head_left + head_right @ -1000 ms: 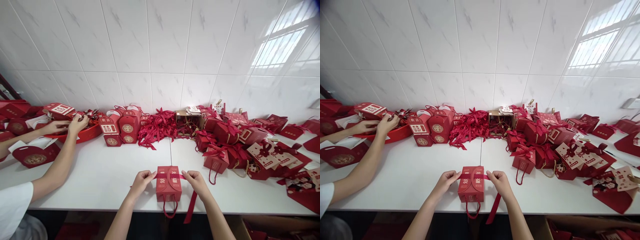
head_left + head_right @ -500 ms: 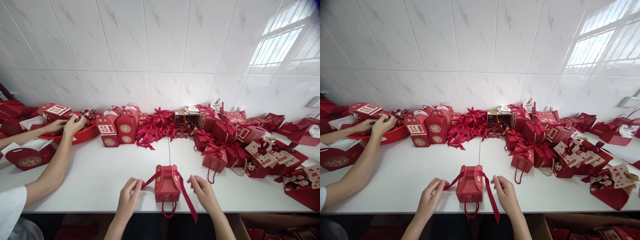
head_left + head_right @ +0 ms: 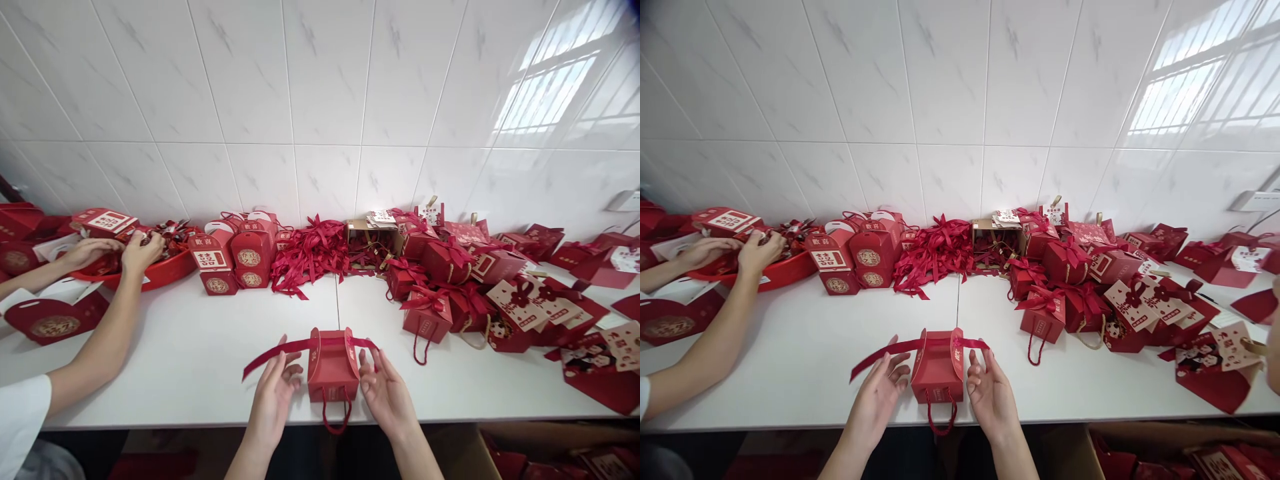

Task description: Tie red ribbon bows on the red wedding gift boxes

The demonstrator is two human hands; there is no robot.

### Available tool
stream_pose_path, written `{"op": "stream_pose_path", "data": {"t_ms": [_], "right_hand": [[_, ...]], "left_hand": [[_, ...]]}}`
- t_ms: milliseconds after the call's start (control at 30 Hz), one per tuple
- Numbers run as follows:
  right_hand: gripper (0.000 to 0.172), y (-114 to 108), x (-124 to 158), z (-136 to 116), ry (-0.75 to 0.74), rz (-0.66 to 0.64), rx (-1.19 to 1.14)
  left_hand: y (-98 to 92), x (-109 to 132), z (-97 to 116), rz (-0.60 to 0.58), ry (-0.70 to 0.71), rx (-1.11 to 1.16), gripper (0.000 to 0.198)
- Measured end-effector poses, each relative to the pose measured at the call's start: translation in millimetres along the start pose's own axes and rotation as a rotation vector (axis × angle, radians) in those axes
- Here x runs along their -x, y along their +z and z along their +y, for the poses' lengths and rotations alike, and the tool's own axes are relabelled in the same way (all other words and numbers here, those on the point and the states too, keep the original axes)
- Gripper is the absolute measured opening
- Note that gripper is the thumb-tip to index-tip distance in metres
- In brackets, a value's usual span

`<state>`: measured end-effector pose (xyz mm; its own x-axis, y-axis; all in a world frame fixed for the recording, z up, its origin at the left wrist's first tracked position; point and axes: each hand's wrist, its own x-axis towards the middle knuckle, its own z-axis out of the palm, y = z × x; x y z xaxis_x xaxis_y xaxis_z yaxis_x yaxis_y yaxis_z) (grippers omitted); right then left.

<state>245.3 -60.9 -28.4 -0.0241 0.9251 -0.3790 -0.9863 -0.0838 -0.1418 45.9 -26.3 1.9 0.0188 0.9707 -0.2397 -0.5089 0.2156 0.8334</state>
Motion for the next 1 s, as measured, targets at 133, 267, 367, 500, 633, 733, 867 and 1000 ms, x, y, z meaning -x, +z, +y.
{"op": "stream_pose_path", "data": {"t_ms": [133, 267, 367, 500, 633, 733, 867, 1000], "right_hand": [[0.012, -1, -8, -12, -0.119, 0.073, -0.02], [0.015, -8, -13, -22, -0.417, 0.101, 0.246], [0.019, -8, -10, -27, -0.596, 0.118, 0.409], [0.023, 6, -3, -33, -0.801, 0.159, 0.584], [0.031, 34, 3, -43, -0.994, 0.166, 0.719], [0.031, 63, 8, -51, -1.122, 0.102, 0.894], [0.026, 106, 15, -53, -1.163, -0.158, 1.172], [0.023, 139, 16, -48, -1.103, -0.379, 1.229]], "left_hand": [[6.9, -8, 4, 0.112, -0.018, 0.209, 0.014], [5.5, -12, 9, 0.161, 0.002, 0.224, 0.011], [3.0, -13, 14, 0.186, 0.065, 0.174, 0.015], [2.3, -16, 27, 0.263, 0.198, 0.117, 0.023], [10.3, -19, 47, 0.234, 0.351, 0.119, 0.028], [24.8, -19, 67, 0.166, 0.5, 0.014, 0.024], [54.2, -18, 90, 0.039, 0.671, -0.201, 0.018], [82.1, -18, 100, -0.069, 0.712, -0.331, 0.023]]}}
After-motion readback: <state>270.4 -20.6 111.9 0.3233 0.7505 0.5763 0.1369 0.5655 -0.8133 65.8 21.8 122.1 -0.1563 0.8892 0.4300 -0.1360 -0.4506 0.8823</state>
